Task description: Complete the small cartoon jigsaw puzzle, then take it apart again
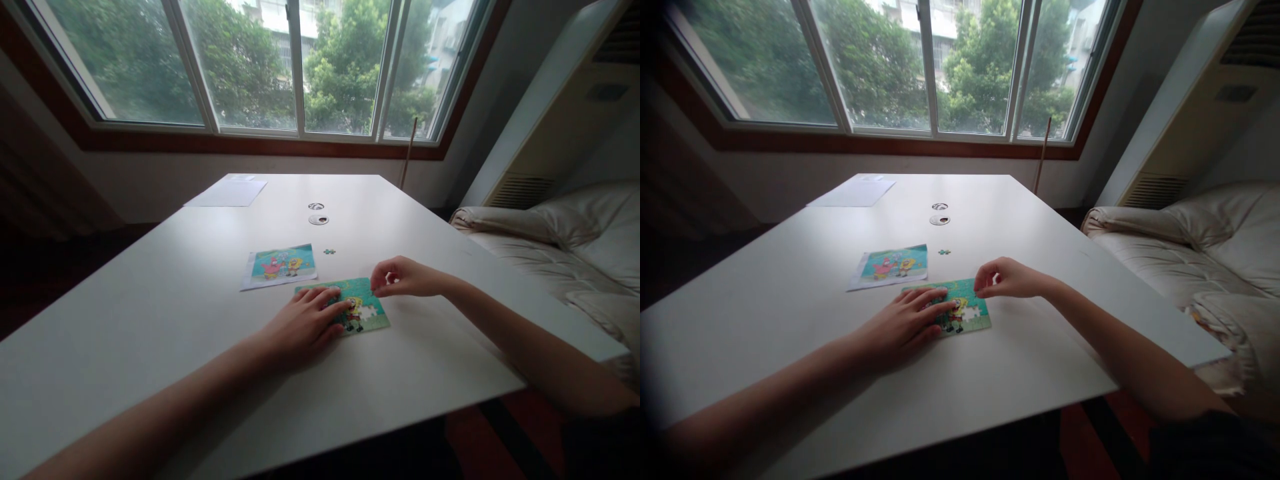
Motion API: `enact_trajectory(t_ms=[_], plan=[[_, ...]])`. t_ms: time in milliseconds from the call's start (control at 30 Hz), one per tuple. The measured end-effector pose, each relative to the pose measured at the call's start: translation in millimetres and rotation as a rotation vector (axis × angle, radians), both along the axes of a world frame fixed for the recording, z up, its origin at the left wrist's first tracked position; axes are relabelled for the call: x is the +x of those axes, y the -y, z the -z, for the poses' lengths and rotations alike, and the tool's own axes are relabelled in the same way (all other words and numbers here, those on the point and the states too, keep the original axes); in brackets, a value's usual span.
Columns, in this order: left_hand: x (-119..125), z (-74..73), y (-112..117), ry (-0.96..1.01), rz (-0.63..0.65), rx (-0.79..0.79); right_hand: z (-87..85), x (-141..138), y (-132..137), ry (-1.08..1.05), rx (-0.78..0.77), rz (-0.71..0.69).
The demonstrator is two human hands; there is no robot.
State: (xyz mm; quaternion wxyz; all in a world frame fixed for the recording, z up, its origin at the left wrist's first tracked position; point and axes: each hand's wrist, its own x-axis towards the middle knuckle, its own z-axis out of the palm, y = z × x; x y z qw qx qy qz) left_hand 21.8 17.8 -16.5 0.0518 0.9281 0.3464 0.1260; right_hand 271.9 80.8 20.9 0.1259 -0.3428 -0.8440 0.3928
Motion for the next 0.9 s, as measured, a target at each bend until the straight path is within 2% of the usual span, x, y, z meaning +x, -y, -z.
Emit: enact_trajectory(t_ms=[133, 400, 733, 900], plan=[[0.1, -2.4, 2.6, 0.009, 0.022, 0.010, 3.0, 4.0, 3.6, 0.005, 0.009, 0.010], [3.2, -8.6, 11.4, 0.031, 0.149, -0.005, 7.0, 1.3, 9.9, 0.011, -0.001, -0.013], [3.6, -5.5, 10.6, 0.028, 0.153, 0.017, 15.5, -7.6, 17.5, -0.008, -0.034, -0.028], [3.4, -4.5, 10.4, 0.026, 0.152, 0.011, 17.7, -8.2, 17.5, 0.007, 0.009, -0.003]])
